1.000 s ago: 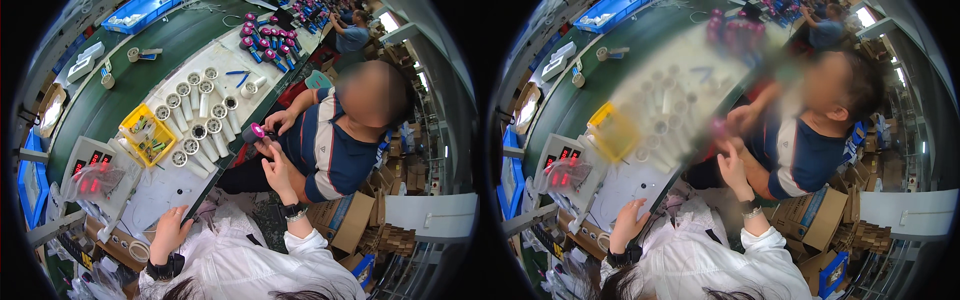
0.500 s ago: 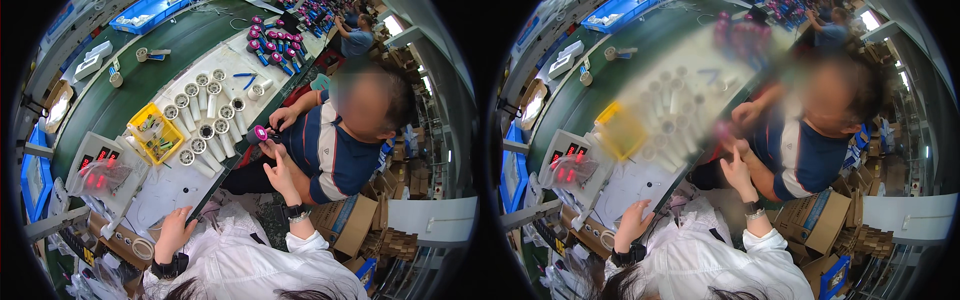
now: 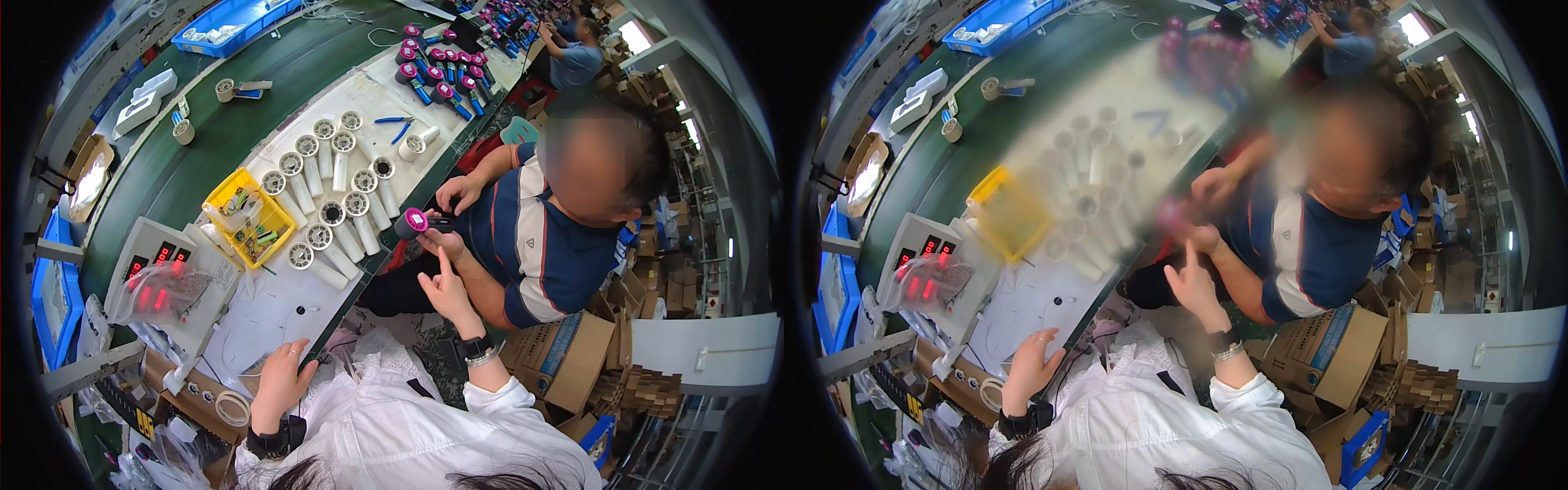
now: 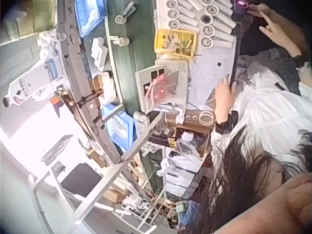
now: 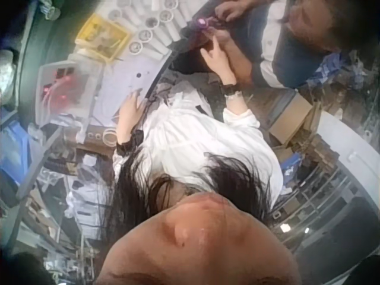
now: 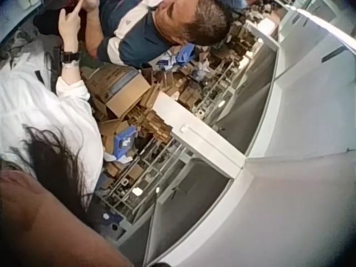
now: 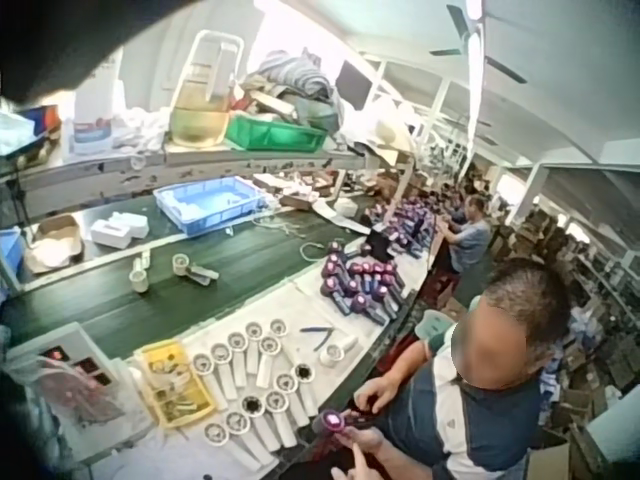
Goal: Assembling and inspecting hair dryers at a manufacturing workstation.
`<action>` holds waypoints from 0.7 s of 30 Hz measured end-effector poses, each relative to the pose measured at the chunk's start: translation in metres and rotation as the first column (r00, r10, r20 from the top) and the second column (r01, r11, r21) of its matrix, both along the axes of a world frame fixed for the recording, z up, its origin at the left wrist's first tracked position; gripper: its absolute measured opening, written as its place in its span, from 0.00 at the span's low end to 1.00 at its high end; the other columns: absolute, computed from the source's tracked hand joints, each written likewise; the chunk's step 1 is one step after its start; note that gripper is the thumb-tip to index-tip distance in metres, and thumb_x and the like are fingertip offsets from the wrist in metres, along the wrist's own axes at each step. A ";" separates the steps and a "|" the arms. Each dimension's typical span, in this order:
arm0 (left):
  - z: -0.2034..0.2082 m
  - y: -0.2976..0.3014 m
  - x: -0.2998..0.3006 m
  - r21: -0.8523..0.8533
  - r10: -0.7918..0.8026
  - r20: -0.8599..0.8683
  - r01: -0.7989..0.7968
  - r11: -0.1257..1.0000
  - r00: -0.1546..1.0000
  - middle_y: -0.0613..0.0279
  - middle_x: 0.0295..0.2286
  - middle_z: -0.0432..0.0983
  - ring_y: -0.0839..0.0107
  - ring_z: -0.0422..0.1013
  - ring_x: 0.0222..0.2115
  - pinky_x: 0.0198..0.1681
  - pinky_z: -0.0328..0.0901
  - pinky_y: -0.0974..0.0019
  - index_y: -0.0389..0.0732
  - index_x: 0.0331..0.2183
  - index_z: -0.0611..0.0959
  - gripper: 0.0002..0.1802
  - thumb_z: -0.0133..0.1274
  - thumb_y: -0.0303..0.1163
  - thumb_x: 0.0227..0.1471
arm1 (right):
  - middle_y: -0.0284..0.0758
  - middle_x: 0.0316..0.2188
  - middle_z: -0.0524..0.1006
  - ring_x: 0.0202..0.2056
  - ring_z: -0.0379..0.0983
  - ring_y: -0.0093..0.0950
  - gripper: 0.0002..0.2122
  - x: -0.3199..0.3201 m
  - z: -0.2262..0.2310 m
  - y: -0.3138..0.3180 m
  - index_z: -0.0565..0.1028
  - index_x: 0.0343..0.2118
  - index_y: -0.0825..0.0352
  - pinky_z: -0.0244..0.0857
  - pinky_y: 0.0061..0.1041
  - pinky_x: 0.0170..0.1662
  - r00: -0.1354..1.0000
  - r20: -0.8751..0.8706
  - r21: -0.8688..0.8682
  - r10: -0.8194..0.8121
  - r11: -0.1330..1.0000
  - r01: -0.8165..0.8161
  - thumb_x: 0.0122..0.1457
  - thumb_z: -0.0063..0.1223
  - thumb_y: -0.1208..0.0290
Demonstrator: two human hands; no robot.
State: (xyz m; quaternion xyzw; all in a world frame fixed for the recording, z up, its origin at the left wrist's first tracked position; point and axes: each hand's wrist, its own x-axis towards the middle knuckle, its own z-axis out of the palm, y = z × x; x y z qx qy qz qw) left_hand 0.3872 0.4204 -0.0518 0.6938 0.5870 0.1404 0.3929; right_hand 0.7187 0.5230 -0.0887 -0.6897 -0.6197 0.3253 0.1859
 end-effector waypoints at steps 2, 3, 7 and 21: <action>0.000 0.001 0.000 0.004 -0.004 0.008 0.004 1.000 1.000 0.48 0.33 0.70 0.51 0.67 0.34 0.37 0.61 0.57 0.35 0.42 0.70 0.21 0.52 0.33 0.45 | 0.33 0.09 0.65 0.12 0.61 0.22 0.33 -0.006 0.005 -0.002 0.45 0.57 0.73 0.54 0.23 0.19 1.000 -0.019 -0.024 0.003 1.000 -0.003 0.54 0.49 0.66; 0.000 0.002 0.000 -0.007 -0.002 0.002 0.002 1.000 1.000 0.48 0.33 0.71 0.51 0.67 0.34 0.37 0.62 0.58 0.35 0.42 0.70 0.21 0.52 0.33 0.45 | 0.33 0.10 0.65 0.12 0.61 0.22 0.34 -0.010 0.007 -0.003 0.45 0.58 0.73 0.54 0.23 0.19 0.999 -0.041 -0.030 0.022 0.999 -0.023 0.54 0.50 0.66; -0.001 0.004 0.002 -0.011 -0.001 -0.005 0.001 1.000 1.000 0.48 0.33 0.71 0.51 0.67 0.35 0.38 0.62 0.58 0.36 0.42 0.70 0.21 0.52 0.33 0.45 | 0.32 0.10 0.65 0.13 0.61 0.21 0.35 -0.015 0.008 -0.004 0.43 0.58 0.72 0.54 0.22 0.19 0.994 -0.088 -0.040 0.065 0.997 -0.068 0.54 0.50 0.67; 0.086 0.031 -0.048 0.194 0.260 0.408 -0.362 0.912 0.875 0.53 0.42 0.67 0.65 0.68 0.38 0.44 0.60 0.65 0.40 0.52 0.62 0.31 0.47 0.20 0.43 | 0.30 0.31 0.69 0.19 0.62 0.15 0.22 -0.058 0.087 0.002 0.58 0.55 0.70 0.58 0.13 0.25 0.638 -0.753 -0.080 0.159 0.941 -0.329 0.57 0.43 0.73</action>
